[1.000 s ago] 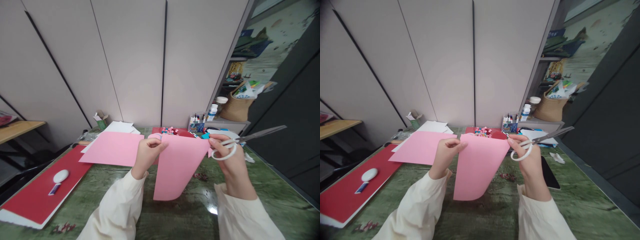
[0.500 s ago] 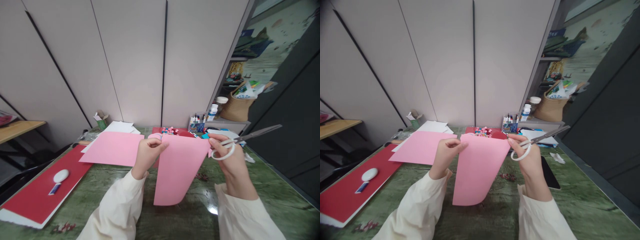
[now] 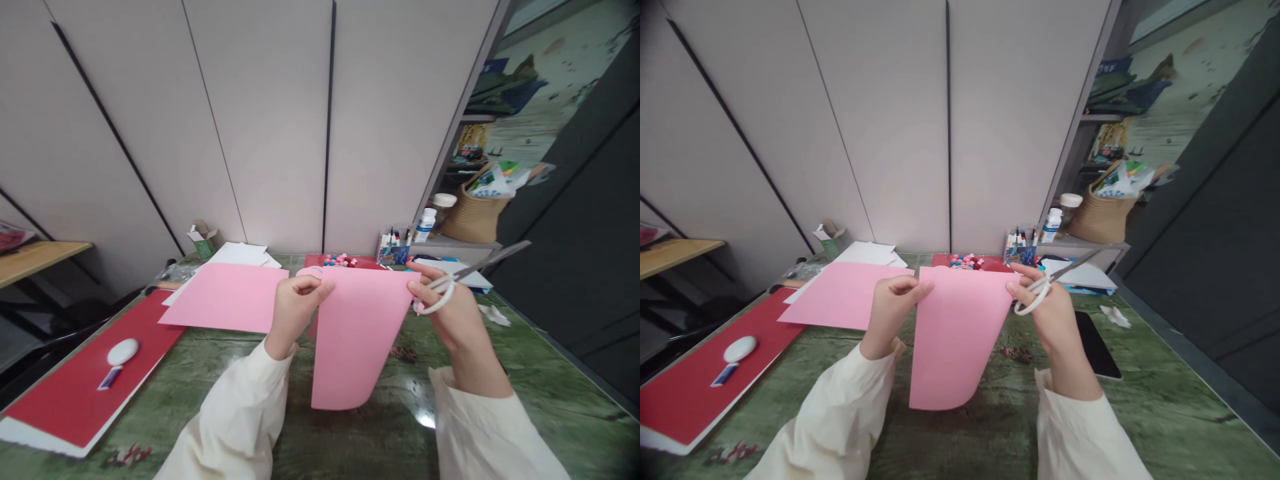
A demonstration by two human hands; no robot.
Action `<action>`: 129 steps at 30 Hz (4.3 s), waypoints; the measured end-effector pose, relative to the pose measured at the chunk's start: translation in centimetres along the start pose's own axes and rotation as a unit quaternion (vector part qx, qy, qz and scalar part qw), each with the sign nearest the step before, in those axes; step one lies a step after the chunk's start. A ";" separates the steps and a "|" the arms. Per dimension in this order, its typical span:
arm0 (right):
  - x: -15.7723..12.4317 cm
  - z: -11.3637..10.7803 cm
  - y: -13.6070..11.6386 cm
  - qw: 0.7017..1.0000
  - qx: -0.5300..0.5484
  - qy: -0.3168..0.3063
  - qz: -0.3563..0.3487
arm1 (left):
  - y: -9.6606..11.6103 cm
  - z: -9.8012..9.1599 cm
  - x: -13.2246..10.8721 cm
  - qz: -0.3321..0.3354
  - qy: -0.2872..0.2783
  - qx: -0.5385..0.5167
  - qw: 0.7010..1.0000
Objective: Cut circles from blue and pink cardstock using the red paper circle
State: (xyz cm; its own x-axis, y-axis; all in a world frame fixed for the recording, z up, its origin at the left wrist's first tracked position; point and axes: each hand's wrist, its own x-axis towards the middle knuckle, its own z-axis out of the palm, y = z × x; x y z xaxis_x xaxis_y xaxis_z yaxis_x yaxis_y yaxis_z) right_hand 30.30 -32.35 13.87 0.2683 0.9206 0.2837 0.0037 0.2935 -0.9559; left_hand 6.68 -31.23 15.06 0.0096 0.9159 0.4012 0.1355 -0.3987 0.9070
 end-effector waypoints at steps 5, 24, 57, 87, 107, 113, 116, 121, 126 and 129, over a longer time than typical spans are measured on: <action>0.2 0.0 0.3 1.000 0.001 0.010 -0.004 | -0.2 -0.2 0.0 0.003 0.003 -0.002 1.000; 0.2 0.0 0.5 0.999 0.008 0.033 0.016 | -0.6 0.2 0.1 0.025 0.030 -0.012 0.999; 0.2 0.6 1.2 1.000 -0.009 0.015 -0.005 | -0.5 0.0 0.3 0.042 0.109 0.018 0.993; -0.2 0.9 0.8 0.998 0.065 -0.008 0.017 | -0.9 0.2 0.8 0.034 0.101 -0.085 0.991; 0.0 0.5 0.7 0.999 0.032 0.025 -0.016 | 0.6 -1.8 0.5 0.049 -0.104 0.017 0.993; 0.0 0.5 0.5 0.999 0.034 0.033 -0.022 | 0.2 -1.7 0.3 0.080 -0.113 0.037 0.990; 0.0 0.7 0.5 0.999 0.038 0.018 -0.003 | 0.1 -1.4 0.2 0.085 -0.100 0.039 0.991; 0.1 0.7 0.8 0.999 0.015 0.030 0.001 | 0.5 -1.2 -0.2 0.082 -0.108 0.046 0.990; 0.1 0.6 1.0 0.999 0.023 0.049 -0.005 | 0.7 -1.4 -0.3 0.085 -0.129 0.051 0.987; 0.1 0.5 1.0 0.999 0.033 0.043 -0.006 | 0.6 -1.5 -0.2 0.090 -0.132 0.047 0.986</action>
State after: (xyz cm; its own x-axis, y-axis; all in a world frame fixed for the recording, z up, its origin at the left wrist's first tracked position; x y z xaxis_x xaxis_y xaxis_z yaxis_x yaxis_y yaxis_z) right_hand 29.83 -31.85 13.01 0.3496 0.8924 0.2852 -0.0549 0.3234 -0.9447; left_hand 5.29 -31.73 15.71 0.2982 0.8152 0.4965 0.1991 -0.5618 0.8029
